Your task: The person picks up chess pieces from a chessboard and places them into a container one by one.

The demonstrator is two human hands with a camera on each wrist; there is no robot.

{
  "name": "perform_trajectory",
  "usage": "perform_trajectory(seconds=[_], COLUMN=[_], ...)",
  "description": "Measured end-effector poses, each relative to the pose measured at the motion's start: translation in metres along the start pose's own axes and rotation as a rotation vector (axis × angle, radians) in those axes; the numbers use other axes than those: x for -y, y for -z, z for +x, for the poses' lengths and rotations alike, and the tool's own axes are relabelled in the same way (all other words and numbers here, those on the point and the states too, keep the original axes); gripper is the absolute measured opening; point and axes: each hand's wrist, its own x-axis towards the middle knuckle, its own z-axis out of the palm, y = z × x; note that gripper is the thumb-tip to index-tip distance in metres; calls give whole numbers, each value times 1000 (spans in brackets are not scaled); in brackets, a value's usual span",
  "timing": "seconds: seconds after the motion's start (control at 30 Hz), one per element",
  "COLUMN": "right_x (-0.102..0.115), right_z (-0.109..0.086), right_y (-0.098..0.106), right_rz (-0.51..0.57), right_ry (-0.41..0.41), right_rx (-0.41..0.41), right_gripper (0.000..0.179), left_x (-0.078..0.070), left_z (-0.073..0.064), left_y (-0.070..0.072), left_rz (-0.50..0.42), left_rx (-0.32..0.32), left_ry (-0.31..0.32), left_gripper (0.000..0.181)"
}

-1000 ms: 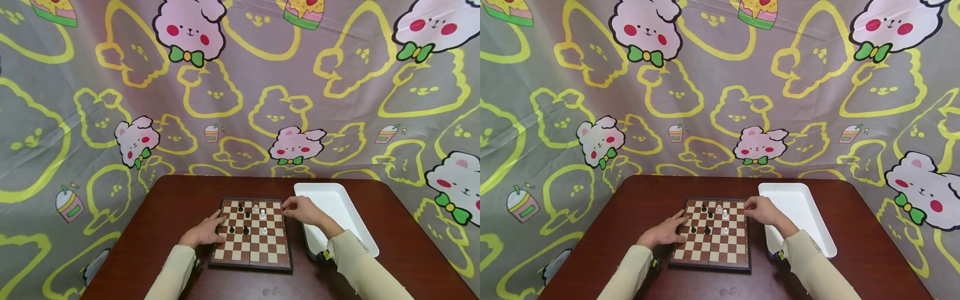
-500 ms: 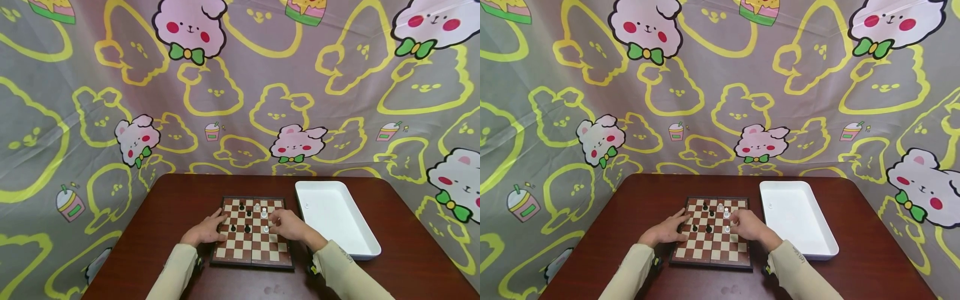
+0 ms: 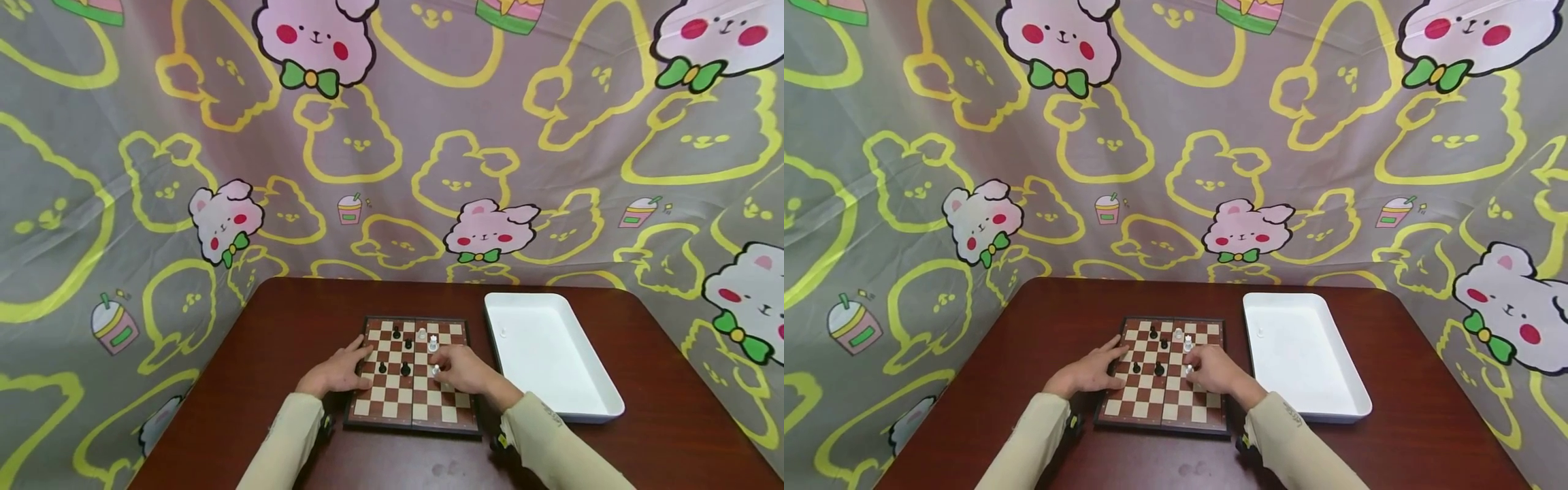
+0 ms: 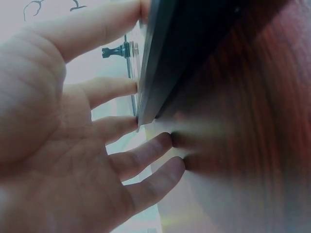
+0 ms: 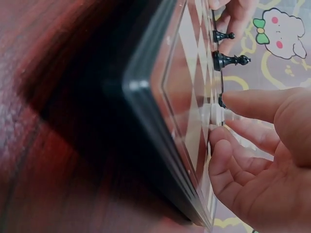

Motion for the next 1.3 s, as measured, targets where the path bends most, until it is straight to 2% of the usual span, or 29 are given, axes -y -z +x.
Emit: perform_trajectory(seconds=[0.37,0.63,0.97,1.17,1.3], right_x=[-3,-2,-4,0,6], right_z=[4,2,-1,-2,-4], right_y=[-5,-6,-5,3,13], right_rz=[-77,-69,-75,-84,-63], right_ry=[35,-15,9,45,35], right_rx=[-4,17,20,0,-30], right_gripper=[9,6,3,4,6], left_x=[-3,-2,-3,-3,-4], left_z=[-2,-2,0,-1,-1], left_y=[1,0,-2,-2,0], left_rz=[7,-4,-8,-10,-8], left_rx=[2,-3,-3,-7,-10], left_ry=[18,12,18,20,20], left_gripper=[73,73,74,74,74])
